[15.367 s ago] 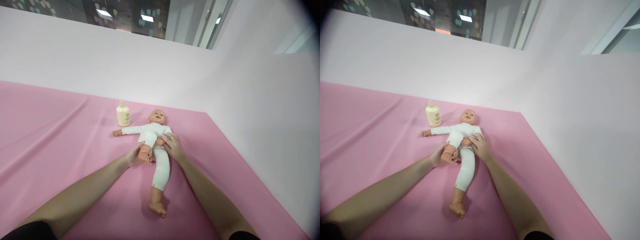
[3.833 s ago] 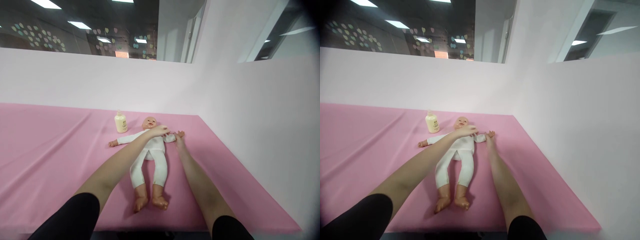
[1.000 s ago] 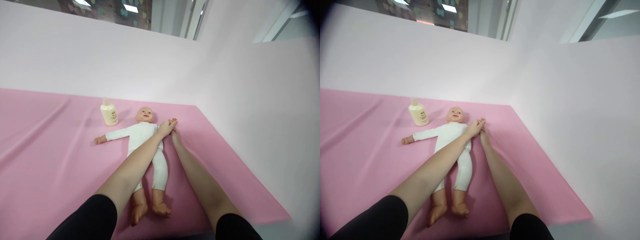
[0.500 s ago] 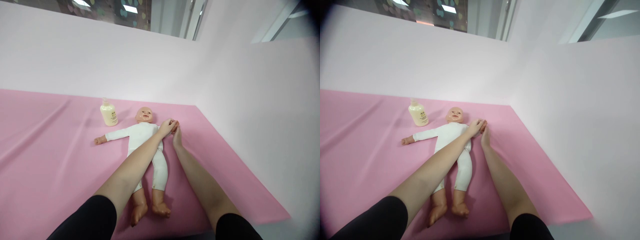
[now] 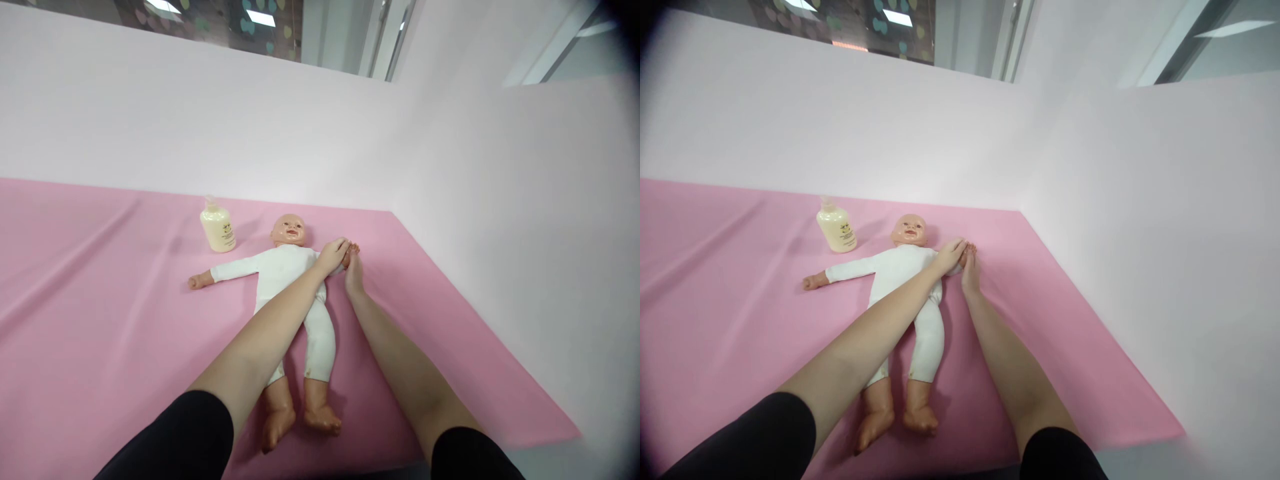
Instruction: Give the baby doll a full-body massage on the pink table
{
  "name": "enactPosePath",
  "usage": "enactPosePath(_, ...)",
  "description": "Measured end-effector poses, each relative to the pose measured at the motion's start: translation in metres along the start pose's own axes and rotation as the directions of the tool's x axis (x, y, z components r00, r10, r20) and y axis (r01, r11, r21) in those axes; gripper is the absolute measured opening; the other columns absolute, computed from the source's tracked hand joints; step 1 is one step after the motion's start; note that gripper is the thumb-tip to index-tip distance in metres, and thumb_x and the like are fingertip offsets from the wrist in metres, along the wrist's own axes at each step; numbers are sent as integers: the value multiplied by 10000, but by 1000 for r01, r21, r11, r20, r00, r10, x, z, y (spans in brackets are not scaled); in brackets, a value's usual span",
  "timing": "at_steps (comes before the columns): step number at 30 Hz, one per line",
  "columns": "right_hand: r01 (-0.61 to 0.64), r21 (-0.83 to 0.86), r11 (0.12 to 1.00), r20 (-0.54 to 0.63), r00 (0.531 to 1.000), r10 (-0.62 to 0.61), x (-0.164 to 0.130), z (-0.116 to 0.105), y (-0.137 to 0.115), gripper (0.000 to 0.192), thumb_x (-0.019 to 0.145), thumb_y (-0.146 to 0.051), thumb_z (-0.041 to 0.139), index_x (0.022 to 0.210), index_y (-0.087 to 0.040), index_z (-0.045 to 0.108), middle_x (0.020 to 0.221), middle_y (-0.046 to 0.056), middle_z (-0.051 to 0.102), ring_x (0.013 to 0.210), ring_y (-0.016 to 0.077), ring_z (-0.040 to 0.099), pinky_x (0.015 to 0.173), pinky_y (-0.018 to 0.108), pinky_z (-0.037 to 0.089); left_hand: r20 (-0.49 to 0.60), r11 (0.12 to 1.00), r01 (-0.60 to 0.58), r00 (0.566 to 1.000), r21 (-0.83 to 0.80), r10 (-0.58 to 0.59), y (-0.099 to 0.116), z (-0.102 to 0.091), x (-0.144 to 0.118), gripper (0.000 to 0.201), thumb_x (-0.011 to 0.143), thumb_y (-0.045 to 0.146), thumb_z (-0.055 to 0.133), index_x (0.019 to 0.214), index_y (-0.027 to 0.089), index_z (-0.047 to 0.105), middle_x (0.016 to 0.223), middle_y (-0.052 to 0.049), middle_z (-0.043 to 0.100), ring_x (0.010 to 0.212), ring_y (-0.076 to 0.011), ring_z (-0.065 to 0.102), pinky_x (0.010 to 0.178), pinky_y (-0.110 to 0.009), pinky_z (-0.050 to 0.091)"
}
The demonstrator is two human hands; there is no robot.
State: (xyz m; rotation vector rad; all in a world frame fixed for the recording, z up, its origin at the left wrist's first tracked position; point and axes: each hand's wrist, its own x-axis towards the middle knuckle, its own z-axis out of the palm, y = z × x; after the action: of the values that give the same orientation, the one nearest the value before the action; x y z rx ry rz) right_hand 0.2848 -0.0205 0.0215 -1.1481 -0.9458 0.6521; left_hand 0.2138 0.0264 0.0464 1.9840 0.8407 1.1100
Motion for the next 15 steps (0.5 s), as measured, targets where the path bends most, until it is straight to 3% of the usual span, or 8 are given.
enactPosePath(5,15,-37,999,45,999,-13,-4,0,-9,418,895,-332,276,1041,-109,598,1061,95,648,1017,184,586,929,342,447,24,999,-22,999,-46,24,0,0,0,244,859,370,479,832,158,597,776,-7,624,739,-128,566,711,-226,422)
enactPosePath(11,43,-30,999,48,998,-42,-3,0,-9,387,873,-286,284,1035,-132,600,1101,91,635,1040,186,580,952,352,434,40,999,-39,998,-8,40,1,-1,-2,258,873,371,446,873,168,605,836,-8,643,782,-124,575,760,-224,431)
enactPosePath(15,29,-49,998,33,999,-27,-1,0,-6,360,861,-336,305,960,-138,589,1020,101,647,982,204,604,885,359,469,58,994,-103,993,-38,105,2,-2,-3,255,895,293,407,941,169,626,938,-26,664,878,-130,589,833,-223,422)
